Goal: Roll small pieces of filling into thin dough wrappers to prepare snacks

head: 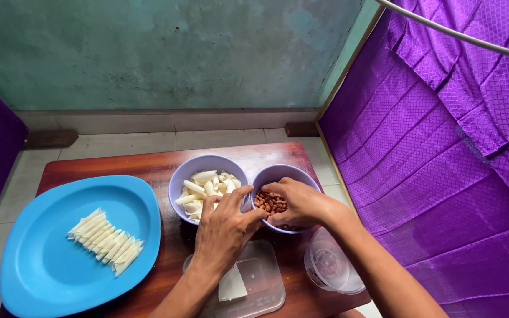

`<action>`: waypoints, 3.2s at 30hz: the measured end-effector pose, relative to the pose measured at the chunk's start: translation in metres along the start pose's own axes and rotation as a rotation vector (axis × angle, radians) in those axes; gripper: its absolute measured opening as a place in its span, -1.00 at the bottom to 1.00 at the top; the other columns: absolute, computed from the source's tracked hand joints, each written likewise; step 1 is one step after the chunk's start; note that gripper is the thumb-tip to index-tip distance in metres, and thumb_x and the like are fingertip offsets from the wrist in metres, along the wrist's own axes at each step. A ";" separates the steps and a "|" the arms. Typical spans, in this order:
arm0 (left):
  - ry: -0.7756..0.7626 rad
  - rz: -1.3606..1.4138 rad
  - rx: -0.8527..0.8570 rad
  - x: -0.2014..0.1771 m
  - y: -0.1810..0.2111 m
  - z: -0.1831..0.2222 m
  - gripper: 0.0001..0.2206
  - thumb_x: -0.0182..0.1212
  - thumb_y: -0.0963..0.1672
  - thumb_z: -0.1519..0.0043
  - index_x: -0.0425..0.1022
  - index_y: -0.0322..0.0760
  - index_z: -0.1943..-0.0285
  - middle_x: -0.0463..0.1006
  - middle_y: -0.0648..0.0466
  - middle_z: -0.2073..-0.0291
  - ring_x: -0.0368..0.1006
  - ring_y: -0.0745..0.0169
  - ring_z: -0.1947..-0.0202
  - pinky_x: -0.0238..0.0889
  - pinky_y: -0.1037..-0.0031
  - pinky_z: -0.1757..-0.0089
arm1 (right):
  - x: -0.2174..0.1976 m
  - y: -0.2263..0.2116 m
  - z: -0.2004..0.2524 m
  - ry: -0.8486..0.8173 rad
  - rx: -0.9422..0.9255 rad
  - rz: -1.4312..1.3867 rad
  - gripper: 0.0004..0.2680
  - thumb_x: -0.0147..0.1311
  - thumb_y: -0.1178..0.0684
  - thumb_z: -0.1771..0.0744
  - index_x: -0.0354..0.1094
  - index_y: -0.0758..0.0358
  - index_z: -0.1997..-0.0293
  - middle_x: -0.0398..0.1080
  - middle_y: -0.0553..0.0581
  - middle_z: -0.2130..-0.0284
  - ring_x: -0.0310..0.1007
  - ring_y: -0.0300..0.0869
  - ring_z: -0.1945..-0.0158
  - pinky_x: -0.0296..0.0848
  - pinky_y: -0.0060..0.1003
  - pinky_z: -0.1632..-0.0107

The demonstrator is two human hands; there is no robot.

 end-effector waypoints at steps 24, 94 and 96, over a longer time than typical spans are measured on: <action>-0.038 0.001 0.001 -0.001 0.000 -0.004 -0.86 0.20 0.09 -0.24 0.59 0.25 0.13 0.48 0.06 -0.18 0.46 0.06 0.04 0.21 0.07 0.16 | -0.054 0.003 0.021 0.162 0.032 -0.046 -0.70 -0.02 0.10 -0.26 0.45 0.11 -0.10 0.60 0.05 0.04 0.58 -0.11 0.02 0.43 -0.21 -0.06; -0.081 0.029 0.008 0.001 0.002 -0.006 -0.87 0.29 0.01 -0.20 0.63 0.22 0.10 0.45 0.06 -0.21 0.41 0.06 -0.10 0.20 0.08 0.10 | -0.021 0.006 0.014 0.222 0.090 0.102 -0.89 0.10 0.05 -0.33 0.50 0.14 0.11 0.51 0.13 0.28 0.52 0.12 0.18 0.40 0.03 0.16; -0.064 0.012 0.011 0.000 0.003 -0.006 -0.89 0.27 0.02 -0.22 0.61 0.23 0.13 0.47 0.07 -0.20 0.44 0.07 -0.06 0.22 0.07 0.13 | -0.013 0.006 0.009 0.189 0.127 0.126 -0.94 0.10 0.08 -0.30 0.37 0.18 0.34 0.49 0.16 0.37 0.46 0.18 0.25 0.33 0.13 0.25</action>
Point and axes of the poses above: each hand's wrist, its own z-axis away from the middle knuckle, its own x-axis out of the palm, y = z × x, the point moved 7 cm from there along -z, towards the middle knuckle
